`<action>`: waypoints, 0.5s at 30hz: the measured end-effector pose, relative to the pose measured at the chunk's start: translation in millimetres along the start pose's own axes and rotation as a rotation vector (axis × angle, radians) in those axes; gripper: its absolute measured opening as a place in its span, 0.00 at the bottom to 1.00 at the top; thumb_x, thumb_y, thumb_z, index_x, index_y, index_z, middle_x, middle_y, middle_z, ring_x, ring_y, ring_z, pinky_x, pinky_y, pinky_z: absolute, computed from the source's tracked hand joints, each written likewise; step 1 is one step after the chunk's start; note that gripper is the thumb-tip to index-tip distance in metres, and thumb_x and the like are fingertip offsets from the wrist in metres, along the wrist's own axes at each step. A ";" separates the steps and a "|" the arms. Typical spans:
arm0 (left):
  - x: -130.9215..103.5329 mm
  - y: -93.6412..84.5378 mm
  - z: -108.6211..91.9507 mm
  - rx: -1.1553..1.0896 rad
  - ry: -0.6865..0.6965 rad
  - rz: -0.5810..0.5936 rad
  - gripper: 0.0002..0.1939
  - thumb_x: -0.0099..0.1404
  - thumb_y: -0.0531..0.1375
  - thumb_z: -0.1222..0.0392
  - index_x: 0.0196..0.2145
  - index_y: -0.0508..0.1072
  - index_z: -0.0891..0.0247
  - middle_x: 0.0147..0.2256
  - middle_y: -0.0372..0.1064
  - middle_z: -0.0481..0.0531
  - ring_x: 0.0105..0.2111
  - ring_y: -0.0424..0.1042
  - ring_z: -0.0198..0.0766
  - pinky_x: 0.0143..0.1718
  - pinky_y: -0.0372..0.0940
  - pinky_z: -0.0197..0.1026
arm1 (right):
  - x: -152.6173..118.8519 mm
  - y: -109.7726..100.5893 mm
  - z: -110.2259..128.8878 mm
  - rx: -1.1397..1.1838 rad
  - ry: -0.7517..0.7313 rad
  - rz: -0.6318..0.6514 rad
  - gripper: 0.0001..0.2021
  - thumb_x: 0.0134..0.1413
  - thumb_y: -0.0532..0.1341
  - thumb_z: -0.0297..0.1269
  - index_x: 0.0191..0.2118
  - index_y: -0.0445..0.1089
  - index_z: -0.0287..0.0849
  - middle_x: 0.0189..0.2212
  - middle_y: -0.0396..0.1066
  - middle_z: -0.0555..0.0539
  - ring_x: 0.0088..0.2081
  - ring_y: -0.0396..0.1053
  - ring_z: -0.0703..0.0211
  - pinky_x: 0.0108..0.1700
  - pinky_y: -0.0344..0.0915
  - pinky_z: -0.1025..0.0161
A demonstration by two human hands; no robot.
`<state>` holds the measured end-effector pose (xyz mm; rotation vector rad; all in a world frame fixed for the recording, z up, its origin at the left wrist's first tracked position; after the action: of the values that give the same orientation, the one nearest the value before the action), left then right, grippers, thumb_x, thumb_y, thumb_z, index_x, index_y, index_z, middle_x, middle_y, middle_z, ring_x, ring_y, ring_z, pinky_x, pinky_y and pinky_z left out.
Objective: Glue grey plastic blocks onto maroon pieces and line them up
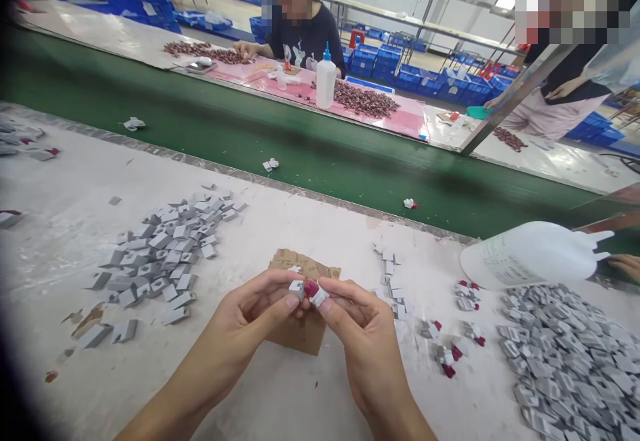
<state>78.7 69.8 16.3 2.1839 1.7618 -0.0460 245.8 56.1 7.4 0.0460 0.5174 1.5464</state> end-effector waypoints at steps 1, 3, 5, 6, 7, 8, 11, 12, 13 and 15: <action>0.1 0.4 -0.5 0.005 0.003 0.006 0.07 0.75 0.68 0.52 0.47 0.83 0.53 0.39 0.82 0.48 0.42 0.79 0.39 0.50 0.75 0.40 | -0.3 0.2 0.4 -0.004 -0.008 0.006 0.12 0.58 0.78 0.47 0.47 0.88 0.53 0.41 0.88 0.46 0.45 0.85 0.47 0.56 0.80 0.51; 0.9 1.2 -0.9 0.020 0.005 0.021 0.07 0.75 0.67 0.52 0.47 0.83 0.53 0.38 0.81 0.48 0.42 0.79 0.39 0.50 0.74 0.40 | -0.2 0.2 2.5 -0.023 -0.033 0.013 0.10 0.60 0.77 0.46 0.47 0.89 0.54 0.41 0.87 0.47 0.46 0.84 0.49 0.54 0.80 0.55; 2.1 1.3 -0.3 0.039 0.000 0.029 0.07 0.75 0.67 0.52 0.47 0.83 0.53 0.37 0.81 0.48 0.42 0.79 0.40 0.50 0.74 0.40 | 0.6 0.4 5.7 -0.065 -0.060 0.020 0.09 0.62 0.76 0.44 0.47 0.89 0.55 0.43 0.86 0.48 0.47 0.84 0.51 0.53 0.81 0.58; 2.6 1.1 0.4 0.051 -0.003 0.031 0.08 0.75 0.67 0.52 0.48 0.82 0.53 0.38 0.81 0.48 0.42 0.79 0.40 0.50 0.74 0.41 | 1.1 0.7 7.4 -0.090 -0.072 0.029 0.08 0.63 0.76 0.43 0.47 0.89 0.56 0.43 0.85 0.48 0.47 0.84 0.51 0.53 0.81 0.59; 2.9 1.2 1.0 0.068 -0.007 0.035 0.08 0.75 0.67 0.51 0.48 0.82 0.53 0.39 0.81 0.48 0.43 0.79 0.41 0.50 0.74 0.41 | 1.4 1.0 8.7 -0.116 -0.081 0.039 0.08 0.63 0.75 0.42 0.47 0.89 0.57 0.43 0.85 0.49 0.47 0.84 0.52 0.52 0.81 0.60; 2.9 1.4 1.4 0.091 -0.010 0.043 0.08 0.75 0.67 0.52 0.48 0.82 0.52 0.40 0.81 0.49 0.44 0.79 0.41 0.50 0.74 0.42 | 1.4 1.1 9.8 -0.141 -0.091 0.048 0.08 0.64 0.75 0.41 0.47 0.89 0.58 0.42 0.84 0.49 0.46 0.83 0.53 0.51 0.81 0.60; 0.7 3.3 -1.5 0.189 0.004 0.072 0.09 0.76 0.65 0.52 0.50 0.82 0.51 0.39 0.81 0.49 0.45 0.80 0.43 0.51 0.73 0.44 | -0.7 0.5 13.0 -0.194 -0.142 0.066 0.08 0.64 0.74 0.39 0.47 0.89 0.58 0.38 0.83 0.49 0.42 0.82 0.57 0.45 0.80 0.65; -0.4 4.2 -4.1 0.226 0.018 0.079 0.09 0.76 0.64 0.52 0.50 0.82 0.51 0.38 0.81 0.48 0.44 0.80 0.44 0.50 0.73 0.44 | -2.0 0.1 14.2 -0.203 -0.163 0.068 0.08 0.64 0.74 0.39 0.47 0.89 0.58 0.38 0.82 0.49 0.41 0.82 0.58 0.44 0.80 0.66; -1.1 5.1 -7.3 0.264 0.034 0.085 0.09 0.77 0.64 0.52 0.50 0.82 0.50 0.37 0.80 0.48 0.44 0.80 0.44 0.50 0.74 0.45 | -3.1 -0.3 15.6 -0.207 -0.180 0.070 0.07 0.64 0.74 0.39 0.46 0.89 0.57 0.38 0.82 0.49 0.41 0.82 0.58 0.43 0.79 0.66; 0.4 7.4 -14.1 0.323 0.061 0.110 0.09 0.78 0.62 0.51 0.50 0.81 0.50 0.36 0.80 0.48 0.43 0.81 0.44 0.49 0.74 0.45 | -3.2 -0.9 18.9 -0.212 -0.185 0.083 0.07 0.65 0.74 0.39 0.46 0.88 0.56 0.39 0.83 0.48 0.42 0.82 0.56 0.44 0.80 0.64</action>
<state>83.3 72.8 31.3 2.5295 1.7652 -0.2575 253.3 58.4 24.9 0.0471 0.2062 1.6518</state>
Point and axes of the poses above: each hand's wrist, its own x-axis towards the middle knuckle, its own y-axis out of the palm, z = x × y, the point moved 6 cm from there along x, towards the middle knuckle
